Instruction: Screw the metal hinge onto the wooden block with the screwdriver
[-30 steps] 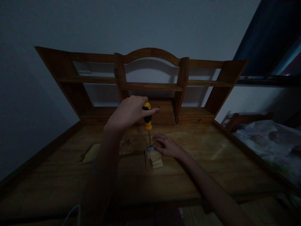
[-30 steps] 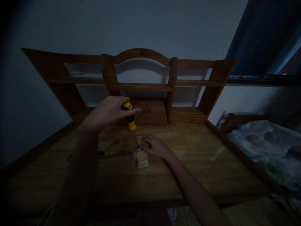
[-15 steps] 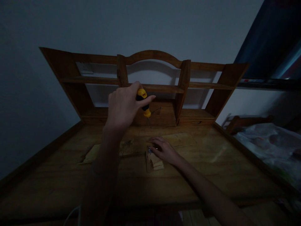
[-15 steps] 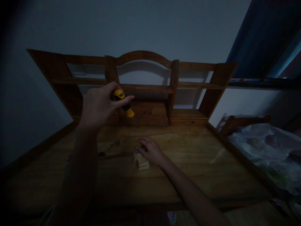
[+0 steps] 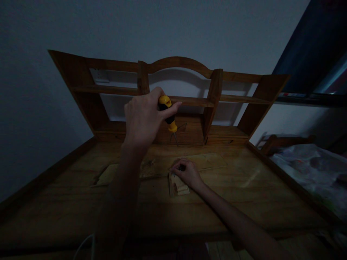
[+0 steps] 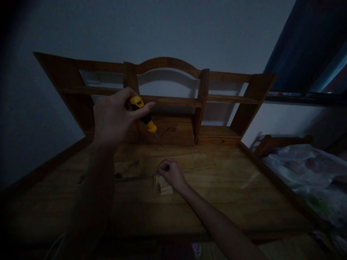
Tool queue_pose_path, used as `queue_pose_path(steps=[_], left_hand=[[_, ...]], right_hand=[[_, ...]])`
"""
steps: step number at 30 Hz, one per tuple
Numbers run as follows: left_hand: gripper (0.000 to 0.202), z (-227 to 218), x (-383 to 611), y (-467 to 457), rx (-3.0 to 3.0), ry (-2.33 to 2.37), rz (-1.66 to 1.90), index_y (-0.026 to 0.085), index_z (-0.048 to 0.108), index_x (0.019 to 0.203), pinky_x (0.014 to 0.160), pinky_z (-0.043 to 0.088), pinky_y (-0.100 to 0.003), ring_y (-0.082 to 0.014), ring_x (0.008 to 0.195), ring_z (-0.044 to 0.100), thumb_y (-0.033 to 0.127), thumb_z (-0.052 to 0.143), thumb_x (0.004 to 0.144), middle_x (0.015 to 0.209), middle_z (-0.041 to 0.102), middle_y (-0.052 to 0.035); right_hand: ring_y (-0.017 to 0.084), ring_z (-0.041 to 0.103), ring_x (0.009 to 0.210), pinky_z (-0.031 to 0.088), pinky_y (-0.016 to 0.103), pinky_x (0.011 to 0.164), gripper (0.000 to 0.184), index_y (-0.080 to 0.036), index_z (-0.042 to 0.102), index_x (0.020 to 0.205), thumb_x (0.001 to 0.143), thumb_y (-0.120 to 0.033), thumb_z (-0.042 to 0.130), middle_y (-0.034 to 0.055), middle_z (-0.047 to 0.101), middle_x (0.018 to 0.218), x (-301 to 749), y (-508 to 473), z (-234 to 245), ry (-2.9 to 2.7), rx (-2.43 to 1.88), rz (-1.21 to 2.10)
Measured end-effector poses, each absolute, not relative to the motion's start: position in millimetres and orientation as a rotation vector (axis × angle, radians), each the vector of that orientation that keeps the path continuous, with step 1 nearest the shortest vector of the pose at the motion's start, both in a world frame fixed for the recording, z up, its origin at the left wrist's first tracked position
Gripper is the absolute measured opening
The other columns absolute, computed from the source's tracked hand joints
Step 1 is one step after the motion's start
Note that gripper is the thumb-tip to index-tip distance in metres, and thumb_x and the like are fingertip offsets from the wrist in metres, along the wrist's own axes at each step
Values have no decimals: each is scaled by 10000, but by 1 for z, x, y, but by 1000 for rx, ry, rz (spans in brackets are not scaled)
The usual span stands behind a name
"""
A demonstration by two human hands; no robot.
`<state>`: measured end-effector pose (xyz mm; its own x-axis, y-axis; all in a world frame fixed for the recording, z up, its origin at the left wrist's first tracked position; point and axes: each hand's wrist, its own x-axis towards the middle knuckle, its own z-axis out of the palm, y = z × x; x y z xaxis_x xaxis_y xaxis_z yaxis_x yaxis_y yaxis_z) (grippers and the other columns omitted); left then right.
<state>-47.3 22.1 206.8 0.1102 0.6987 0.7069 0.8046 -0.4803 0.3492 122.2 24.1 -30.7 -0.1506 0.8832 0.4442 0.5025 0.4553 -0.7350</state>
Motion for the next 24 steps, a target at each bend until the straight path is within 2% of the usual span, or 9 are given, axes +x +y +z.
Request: queue_pose_path(steps=[5, 11, 17, 19, 24], left_hand=[[416, 205, -47, 24, -2188, -1537, -1316, 239, 603, 1039, 763, 419, -312, -272, 1079, 589, 617, 492, 907, 934, 664, -59], [416, 205, -47, 24, -2152, -1518, -1306, 242, 609, 1029, 769, 426, -297, -260, 1073, 601, 625, 521, 893, 921, 668, -50], [561, 206, -45, 19, -2085, -1487, -1228, 198, 635, 974, 725, 396, -316, -217, 824, 632, 721, 457, 880, 844, 660, -58], [574, 206, -44, 18, -2072, -1468, -1208, 191, 639, 980, 708, 389, -316, -214, 792, 631, 722, 443, 887, 834, 662, -63], [547, 206, -45, 20, -2070, -1497, -1230, 216, 630, 967, 739, 408, -303, -227, 877, 633, 730, 476, 864, 827, 655, -50]], right_hand=[[196, 642, 884, 495, 330, 811, 127, -218, 717, 802, 872, -324, 715, 37, 696, 853, 122, 22, -31, -1850, -1115, 395], [187, 627, 853, 490, 309, 775, 140, -212, 669, 819, 904, -324, 678, 32, 662, 865, 125, 24, -35, -1932, -1089, 385], [197, 604, 932, 480, 327, 851, 106, -219, 650, 879, 940, -303, 627, 40, 656, 926, 126, 22, -32, -1997, -1034, 309], [198, 597, 948, 475, 327, 863, 107, -217, 648, 887, 952, -291, 607, 43, 655, 937, 126, 22, -31, -2023, -1023, 296], [193, 606, 913, 476, 321, 836, 108, -213, 656, 883, 930, -309, 643, 38, 660, 914, 128, 22, -29, -2022, -1059, 324]])
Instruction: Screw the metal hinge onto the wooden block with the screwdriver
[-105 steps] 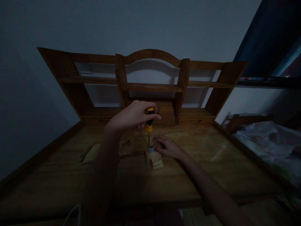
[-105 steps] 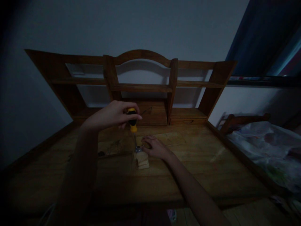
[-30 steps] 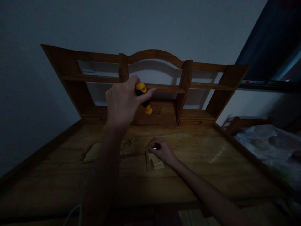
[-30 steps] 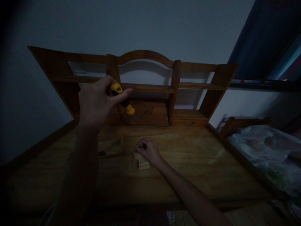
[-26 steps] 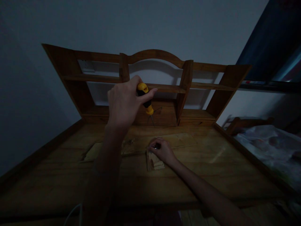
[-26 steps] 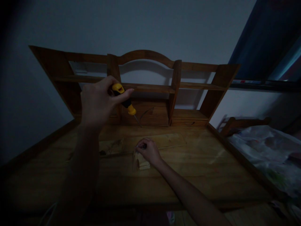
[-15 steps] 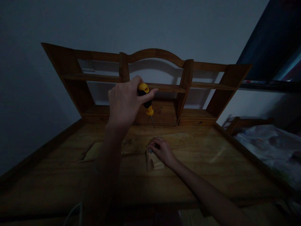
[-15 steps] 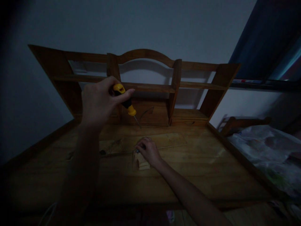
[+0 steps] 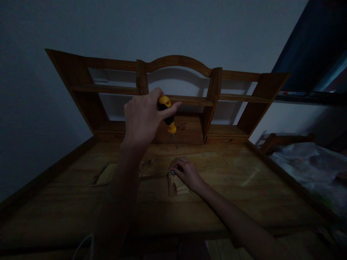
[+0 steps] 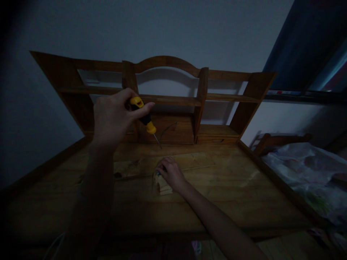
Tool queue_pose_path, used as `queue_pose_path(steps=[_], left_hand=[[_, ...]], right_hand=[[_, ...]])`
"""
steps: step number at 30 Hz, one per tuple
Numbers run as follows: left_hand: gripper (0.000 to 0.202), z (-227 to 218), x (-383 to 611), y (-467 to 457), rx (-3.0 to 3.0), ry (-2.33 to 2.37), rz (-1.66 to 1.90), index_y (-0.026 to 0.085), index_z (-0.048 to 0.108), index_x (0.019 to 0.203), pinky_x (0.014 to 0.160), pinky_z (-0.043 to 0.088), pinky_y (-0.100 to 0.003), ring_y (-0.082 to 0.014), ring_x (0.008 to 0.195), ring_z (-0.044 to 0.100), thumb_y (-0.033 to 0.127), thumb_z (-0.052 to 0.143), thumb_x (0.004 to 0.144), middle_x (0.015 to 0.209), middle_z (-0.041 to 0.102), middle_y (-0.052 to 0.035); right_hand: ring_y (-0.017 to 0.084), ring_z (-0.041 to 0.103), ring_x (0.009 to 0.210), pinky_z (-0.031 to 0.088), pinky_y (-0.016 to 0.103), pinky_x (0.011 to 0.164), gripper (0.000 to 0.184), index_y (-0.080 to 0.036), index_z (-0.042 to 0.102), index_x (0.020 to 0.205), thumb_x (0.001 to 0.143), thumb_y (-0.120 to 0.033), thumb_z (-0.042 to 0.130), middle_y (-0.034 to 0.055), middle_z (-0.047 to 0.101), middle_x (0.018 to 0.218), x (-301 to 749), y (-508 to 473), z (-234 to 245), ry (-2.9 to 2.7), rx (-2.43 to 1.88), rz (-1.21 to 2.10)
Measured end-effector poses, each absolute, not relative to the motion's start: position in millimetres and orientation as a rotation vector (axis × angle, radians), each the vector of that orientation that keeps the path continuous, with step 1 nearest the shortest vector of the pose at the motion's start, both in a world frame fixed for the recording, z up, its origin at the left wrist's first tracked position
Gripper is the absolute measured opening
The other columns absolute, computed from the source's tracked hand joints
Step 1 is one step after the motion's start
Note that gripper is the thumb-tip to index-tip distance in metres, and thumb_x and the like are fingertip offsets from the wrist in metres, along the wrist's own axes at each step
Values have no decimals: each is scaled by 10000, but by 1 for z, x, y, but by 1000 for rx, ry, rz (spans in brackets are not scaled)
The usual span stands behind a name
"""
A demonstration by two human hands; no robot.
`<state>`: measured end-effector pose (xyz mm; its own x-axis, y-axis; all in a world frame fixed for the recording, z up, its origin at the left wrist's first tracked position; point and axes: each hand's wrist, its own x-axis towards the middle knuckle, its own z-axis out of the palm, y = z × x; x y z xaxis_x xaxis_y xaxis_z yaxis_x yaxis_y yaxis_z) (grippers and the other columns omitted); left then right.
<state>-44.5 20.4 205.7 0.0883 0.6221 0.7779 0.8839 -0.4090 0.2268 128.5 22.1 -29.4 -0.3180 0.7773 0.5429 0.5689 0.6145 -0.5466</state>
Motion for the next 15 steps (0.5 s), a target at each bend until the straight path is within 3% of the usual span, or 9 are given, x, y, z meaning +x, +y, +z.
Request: queue_pose_path(steps=[7, 15], left_hand=[[414, 207, -47, 21, -2295, -1499, -1300, 232, 588, 1055, 775, 413, -305, -260, 1089, 581, 603, 460, 922, 923, 652, -64], [455, 204, -43, 22, -2045, -1482, -1282, 237, 646, 961, 775, 427, -320, -236, 899, 650, 665, 518, 873, 832, 669, -45]], right_hand=[[173, 624, 832, 475, 291, 767, 148, -210, 687, 836, 885, -349, 702, 20, 672, 842, 128, 25, -34, -1932, -1100, 384], [186, 629, 916, 473, 315, 854, 74, -198, 661, 885, 931, -251, 641, 39, 700, 930, 127, 22, -30, -2030, -1047, 273]])
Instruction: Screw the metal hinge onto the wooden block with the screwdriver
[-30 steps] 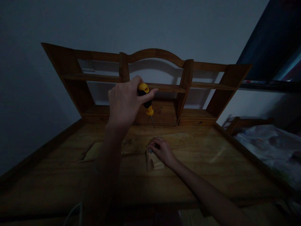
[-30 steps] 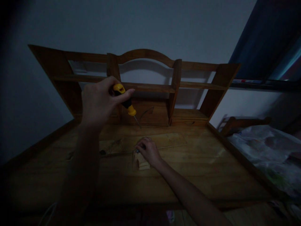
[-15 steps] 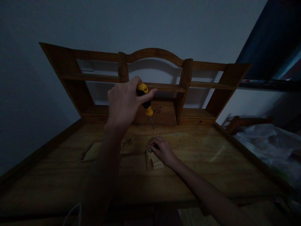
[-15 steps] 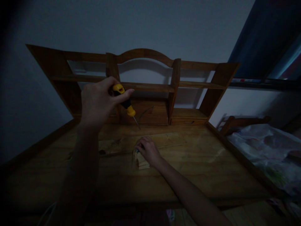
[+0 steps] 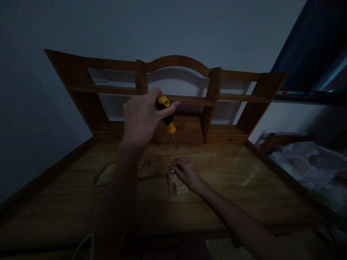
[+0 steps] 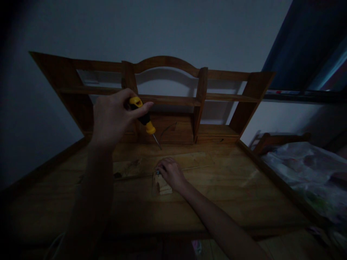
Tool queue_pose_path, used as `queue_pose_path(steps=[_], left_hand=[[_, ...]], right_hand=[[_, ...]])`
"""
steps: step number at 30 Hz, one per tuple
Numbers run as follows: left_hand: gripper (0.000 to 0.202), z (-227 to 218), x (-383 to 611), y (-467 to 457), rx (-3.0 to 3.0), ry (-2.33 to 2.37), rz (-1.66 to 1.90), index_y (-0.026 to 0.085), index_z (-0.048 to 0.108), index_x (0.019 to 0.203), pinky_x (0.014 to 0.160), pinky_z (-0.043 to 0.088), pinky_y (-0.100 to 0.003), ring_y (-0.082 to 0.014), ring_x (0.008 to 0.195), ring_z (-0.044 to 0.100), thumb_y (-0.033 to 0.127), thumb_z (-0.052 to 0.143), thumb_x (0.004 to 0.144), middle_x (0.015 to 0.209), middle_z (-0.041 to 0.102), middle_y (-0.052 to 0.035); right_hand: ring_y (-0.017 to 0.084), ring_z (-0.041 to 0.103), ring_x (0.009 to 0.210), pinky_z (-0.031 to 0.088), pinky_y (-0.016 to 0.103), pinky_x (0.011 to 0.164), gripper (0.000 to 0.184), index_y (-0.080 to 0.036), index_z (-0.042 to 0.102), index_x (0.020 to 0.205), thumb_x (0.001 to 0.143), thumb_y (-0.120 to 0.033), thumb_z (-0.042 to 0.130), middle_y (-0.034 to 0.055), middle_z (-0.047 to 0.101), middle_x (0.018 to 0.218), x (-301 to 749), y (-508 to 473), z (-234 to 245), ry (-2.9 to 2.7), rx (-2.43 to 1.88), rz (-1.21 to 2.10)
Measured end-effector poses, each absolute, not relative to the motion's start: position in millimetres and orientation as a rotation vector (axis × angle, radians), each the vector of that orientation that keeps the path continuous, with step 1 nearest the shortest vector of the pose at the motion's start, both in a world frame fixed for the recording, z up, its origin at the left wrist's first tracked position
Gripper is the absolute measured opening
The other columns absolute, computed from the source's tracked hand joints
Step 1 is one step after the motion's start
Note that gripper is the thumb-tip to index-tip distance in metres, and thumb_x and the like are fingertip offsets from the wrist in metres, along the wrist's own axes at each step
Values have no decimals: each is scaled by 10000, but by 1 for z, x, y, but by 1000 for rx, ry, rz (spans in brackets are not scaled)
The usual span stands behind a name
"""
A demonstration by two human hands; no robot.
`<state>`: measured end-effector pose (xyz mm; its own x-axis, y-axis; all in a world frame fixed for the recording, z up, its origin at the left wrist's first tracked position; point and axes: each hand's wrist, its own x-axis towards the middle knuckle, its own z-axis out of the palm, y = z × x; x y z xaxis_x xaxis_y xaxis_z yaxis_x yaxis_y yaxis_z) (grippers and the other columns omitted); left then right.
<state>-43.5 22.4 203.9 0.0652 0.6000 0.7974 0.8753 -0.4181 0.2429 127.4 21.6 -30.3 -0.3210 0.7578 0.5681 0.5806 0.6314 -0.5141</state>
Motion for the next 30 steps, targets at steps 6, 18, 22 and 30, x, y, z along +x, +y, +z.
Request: queue_pose_path(steps=[6, 18, 22, 30], left_hand=[[418, 204, -43, 23, -2098, -1489, -1322, 242, 654, 983, 783, 420, -330, -251, 968, 642, 625, 520, 883, 872, 680, -54], [372, 203, -45, 27, -2093, -1498, -1318, 256, 651, 989, 791, 446, -305, -249, 1027, 640, 594, 534, 888, 887, 696, -46], [375, 203, -44, 26, -2061, -1496, -1300, 255, 647, 961, 792, 444, -298, -239, 991, 646, 606, 541, 880, 866, 690, -41], [339, 205, -45, 24, -2144, -1505, -1349, 252, 636, 960, 764, 436, -316, -263, 1014, 630, 568, 545, 875, 869, 664, -54]], right_hand=[[196, 622, 959, 467, 342, 904, 91, -200, 662, 932, 957, -183, 576, 54, 701, 962, 127, 19, -26, -2106, -1046, 213], [188, 604, 866, 479, 306, 772, 175, -199, 649, 906, 872, -357, 715, 40, 624, 918, 127, 19, -30, -1923, -1136, 237], [173, 610, 850, 470, 294, 773, 160, -201, 649, 815, 897, -333, 688, 25, 613, 881, 126, 21, -31, -1895, -1109, 271], [167, 618, 868, 481, 291, 806, 108, -200, 692, 842, 907, -286, 678, 33, 641, 911, 127, 20, -30, -1906, -1073, 344]])
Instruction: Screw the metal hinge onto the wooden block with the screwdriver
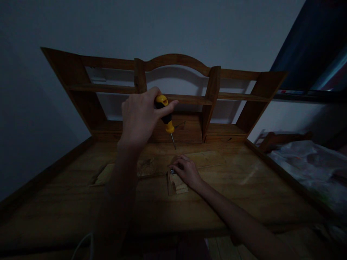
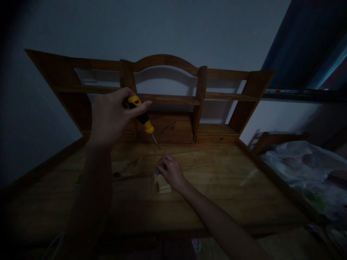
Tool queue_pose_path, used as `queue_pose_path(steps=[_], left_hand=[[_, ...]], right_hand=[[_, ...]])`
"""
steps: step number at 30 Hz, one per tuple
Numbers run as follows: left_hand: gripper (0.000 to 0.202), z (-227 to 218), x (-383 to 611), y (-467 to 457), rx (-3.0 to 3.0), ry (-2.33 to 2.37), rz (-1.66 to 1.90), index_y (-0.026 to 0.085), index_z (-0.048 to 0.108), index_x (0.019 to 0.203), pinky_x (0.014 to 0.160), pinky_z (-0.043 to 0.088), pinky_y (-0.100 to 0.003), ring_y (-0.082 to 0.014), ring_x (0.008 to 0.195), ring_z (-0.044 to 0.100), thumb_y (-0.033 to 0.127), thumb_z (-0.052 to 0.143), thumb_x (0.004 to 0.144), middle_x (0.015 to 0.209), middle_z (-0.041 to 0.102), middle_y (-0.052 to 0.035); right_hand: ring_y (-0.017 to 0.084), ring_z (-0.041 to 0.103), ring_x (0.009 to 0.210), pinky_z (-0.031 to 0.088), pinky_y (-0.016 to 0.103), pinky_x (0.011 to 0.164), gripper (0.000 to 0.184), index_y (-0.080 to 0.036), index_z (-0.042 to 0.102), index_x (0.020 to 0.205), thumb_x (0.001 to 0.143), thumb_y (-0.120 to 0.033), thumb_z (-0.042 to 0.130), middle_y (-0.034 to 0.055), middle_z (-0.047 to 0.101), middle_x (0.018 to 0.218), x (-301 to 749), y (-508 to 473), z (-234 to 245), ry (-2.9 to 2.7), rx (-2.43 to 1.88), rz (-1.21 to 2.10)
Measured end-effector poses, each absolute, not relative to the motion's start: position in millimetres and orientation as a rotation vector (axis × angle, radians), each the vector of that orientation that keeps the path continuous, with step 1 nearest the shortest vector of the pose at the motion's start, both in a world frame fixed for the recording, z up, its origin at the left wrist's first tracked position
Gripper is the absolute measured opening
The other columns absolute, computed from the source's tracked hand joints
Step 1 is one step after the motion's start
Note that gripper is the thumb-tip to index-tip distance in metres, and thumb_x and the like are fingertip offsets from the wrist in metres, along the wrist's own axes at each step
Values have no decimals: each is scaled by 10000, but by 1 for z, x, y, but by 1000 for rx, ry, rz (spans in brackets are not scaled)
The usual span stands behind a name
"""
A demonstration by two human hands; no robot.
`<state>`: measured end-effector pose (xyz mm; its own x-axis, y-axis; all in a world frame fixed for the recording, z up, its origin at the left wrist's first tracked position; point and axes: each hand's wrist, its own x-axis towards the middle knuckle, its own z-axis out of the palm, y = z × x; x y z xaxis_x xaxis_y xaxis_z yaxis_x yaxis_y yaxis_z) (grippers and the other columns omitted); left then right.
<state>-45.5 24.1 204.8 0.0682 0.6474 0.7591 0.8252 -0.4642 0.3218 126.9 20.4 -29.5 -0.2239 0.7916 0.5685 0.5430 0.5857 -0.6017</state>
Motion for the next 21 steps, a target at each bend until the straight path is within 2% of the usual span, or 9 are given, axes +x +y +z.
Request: queue_pose_path(steps=[21], left_hand=[[342, 204, -49, 24, -2041, -1512, -1275, 281, 637, 978, 789, 465, -319, -258, 1015, 649, 598, 572, 867, 872, 697, -39]], right_hand=[[158, 629, 879, 502, 292, 796, 141, -210, 740, 963, 915, -153, 620, 39, 659, 929, 129, 18, -24, -2008, -1000, 393]])
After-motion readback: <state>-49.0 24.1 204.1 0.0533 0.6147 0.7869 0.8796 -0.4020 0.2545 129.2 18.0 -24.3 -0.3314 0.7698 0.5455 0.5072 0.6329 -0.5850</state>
